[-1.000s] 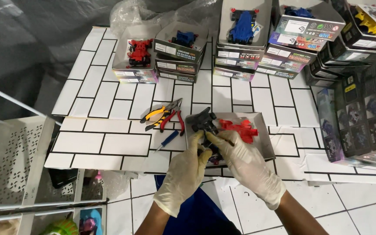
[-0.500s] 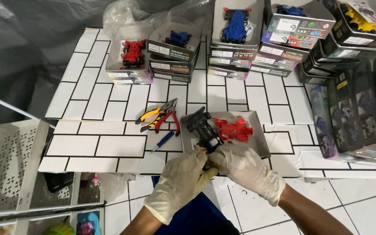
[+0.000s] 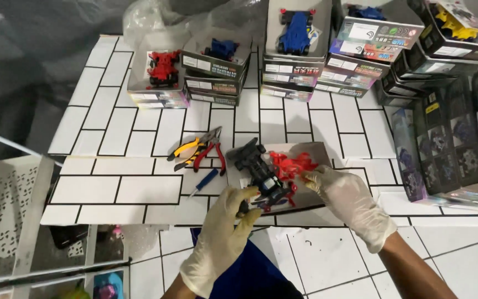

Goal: Assembling and packing toy car model kits using nippers and a screwdriver.

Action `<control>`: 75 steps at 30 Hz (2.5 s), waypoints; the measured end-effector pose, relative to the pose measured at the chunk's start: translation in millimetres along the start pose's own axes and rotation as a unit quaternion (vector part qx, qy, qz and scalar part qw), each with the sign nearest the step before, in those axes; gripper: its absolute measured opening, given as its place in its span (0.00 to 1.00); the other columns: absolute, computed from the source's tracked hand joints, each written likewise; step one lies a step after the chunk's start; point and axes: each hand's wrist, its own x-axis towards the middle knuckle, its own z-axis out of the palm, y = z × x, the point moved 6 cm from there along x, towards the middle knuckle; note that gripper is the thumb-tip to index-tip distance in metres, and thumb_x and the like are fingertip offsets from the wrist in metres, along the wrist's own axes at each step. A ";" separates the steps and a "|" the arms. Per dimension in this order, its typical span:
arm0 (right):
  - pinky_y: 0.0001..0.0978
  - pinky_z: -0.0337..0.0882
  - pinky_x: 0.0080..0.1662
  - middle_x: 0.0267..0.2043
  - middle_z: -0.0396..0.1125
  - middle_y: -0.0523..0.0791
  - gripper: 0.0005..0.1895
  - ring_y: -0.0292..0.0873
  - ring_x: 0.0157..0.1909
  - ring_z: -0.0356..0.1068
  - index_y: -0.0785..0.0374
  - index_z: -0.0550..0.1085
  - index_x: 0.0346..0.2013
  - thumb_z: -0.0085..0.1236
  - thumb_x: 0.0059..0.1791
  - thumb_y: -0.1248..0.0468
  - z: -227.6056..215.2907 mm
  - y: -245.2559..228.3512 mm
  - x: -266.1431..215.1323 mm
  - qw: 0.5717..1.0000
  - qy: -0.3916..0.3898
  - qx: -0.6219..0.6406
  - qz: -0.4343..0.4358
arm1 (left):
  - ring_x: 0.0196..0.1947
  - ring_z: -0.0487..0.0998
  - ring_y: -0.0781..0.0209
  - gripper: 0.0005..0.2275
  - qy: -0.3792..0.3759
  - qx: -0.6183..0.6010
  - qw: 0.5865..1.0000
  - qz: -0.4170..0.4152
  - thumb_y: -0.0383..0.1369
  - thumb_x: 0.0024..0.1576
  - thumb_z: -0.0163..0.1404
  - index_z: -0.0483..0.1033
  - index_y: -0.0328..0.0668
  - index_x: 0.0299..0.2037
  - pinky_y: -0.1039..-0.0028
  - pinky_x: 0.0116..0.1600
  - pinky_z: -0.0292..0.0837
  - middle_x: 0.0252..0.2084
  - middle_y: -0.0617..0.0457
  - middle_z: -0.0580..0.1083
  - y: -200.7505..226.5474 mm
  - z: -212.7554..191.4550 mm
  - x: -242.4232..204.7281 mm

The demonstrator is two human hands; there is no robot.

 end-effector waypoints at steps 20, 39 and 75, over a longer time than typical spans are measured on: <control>0.34 0.79 0.51 0.47 0.72 0.47 0.13 0.46 0.47 0.76 0.63 0.73 0.52 0.57 0.52 0.68 -31.3 -77.3 1.6 0.904 0.286 0.306 -0.082 | 0.31 0.70 0.66 0.14 0.097 -0.283 0.953 -0.046 0.46 0.57 0.52 0.70 0.44 0.37 0.76 0.37 0.69 0.31 0.57 0.70 8.2 26.3 32.7; 0.35 0.75 0.38 0.35 0.77 0.47 0.09 0.51 0.34 0.78 0.61 0.80 0.35 0.70 0.43 0.72 -22.2 -47.1 -16.6 0.859 0.383 0.327 0.089 | 0.30 0.75 0.61 0.09 0.173 -0.202 0.964 -0.005 0.19 0.51 0.59 0.73 0.40 0.35 0.73 0.37 0.75 0.29 0.51 0.71 -1.4 65.9 49.6; 0.42 0.75 0.42 0.32 0.74 0.46 0.09 0.51 0.36 0.76 0.58 0.76 0.30 0.71 0.42 0.66 10.2 20.2 -41.9 0.881 0.291 0.312 0.202 | 0.39 0.78 0.53 0.12 0.145 0.044 0.984 0.093 0.32 0.49 0.58 0.72 0.50 0.42 0.73 0.42 0.77 0.36 0.55 0.72 8.3 114.2 59.9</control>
